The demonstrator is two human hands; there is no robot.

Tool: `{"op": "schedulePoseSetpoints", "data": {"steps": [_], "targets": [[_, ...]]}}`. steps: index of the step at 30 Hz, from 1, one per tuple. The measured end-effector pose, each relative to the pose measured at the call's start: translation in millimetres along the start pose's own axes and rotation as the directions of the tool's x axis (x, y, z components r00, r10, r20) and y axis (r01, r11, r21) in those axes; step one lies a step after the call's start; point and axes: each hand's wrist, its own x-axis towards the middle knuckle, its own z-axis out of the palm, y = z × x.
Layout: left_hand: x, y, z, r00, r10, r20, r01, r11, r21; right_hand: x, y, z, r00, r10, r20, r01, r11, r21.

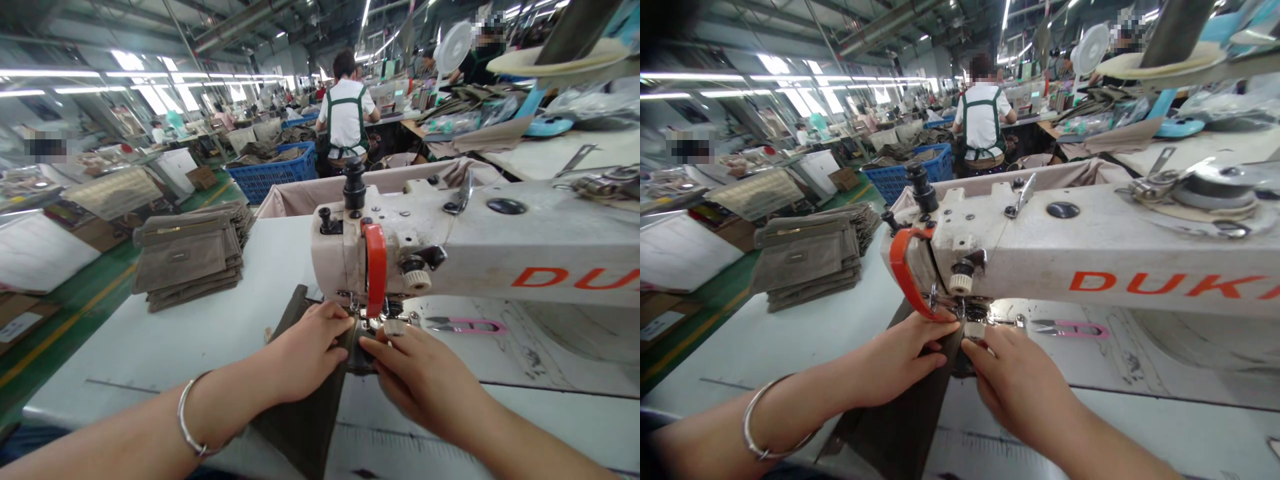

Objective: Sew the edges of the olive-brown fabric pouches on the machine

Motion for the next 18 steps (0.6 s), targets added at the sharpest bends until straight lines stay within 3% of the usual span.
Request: {"op": "schedulePoseSetpoints", "data": {"steps": [3, 5, 8, 10, 12, 13, 15, 16, 18], "targets": [[-14, 1, -3.7, 0.999, -0.023, -0.036, 0.023, 1.000, -0.005, -1, 0, 0, 1.000, -0.015, 0.013, 0.015, 1.000, 0.025], [-27, -5, -4.9, 0.978, -0.124, -0.167, 0.143, 0.984, 0.108, -1, 0, 0, 1.000, -0.005, 0.023, 0.004, 0.999, 0.034], [-50, -19, -1.8, 0.858, -0.375, -0.351, 0.457, 0.869, 0.190, 0, -3, 1, 1.000, 0.016, 0.021, -0.017, 0.999, 0.033], [-62, -26, 2.0, 0.782, -0.537, -0.318, 0.582, 0.811, 0.060, 2, -8, 0, 1.000, 0.021, 0.005, -0.022, 0.999, 0.031], [-69, -28, 4.7, 0.737, -0.640, -0.217, 0.594, 0.767, -0.244, 3, -14, -2, 0.998, 0.057, 0.001, -0.056, 0.994, 0.089], [-70, -27, 5.4, 0.728, -0.669, -0.153, 0.556, 0.706, -0.439, 3, -18, -3, 0.995, 0.097, 0.003, -0.096, 0.983, 0.155], [-70, -21, 5.9, 0.730, -0.683, 0.004, 0.430, 0.455, -0.779, 2, -27, -3, 0.972, 0.233, 0.006, -0.220, 0.908, 0.357], [-70, -18, 6.4, 0.738, -0.669, 0.091, 0.374, 0.293, -0.880, 1, -32, -2, 0.948, 0.318, 0.021, -0.287, 0.826, 0.485], [-69, -12, 9.7, 0.741, -0.621, 0.255, 0.326, 0.001, -0.945, -1, -42, 3, 0.888, 0.447, 0.112, -0.376, 0.561, 0.738]]}}
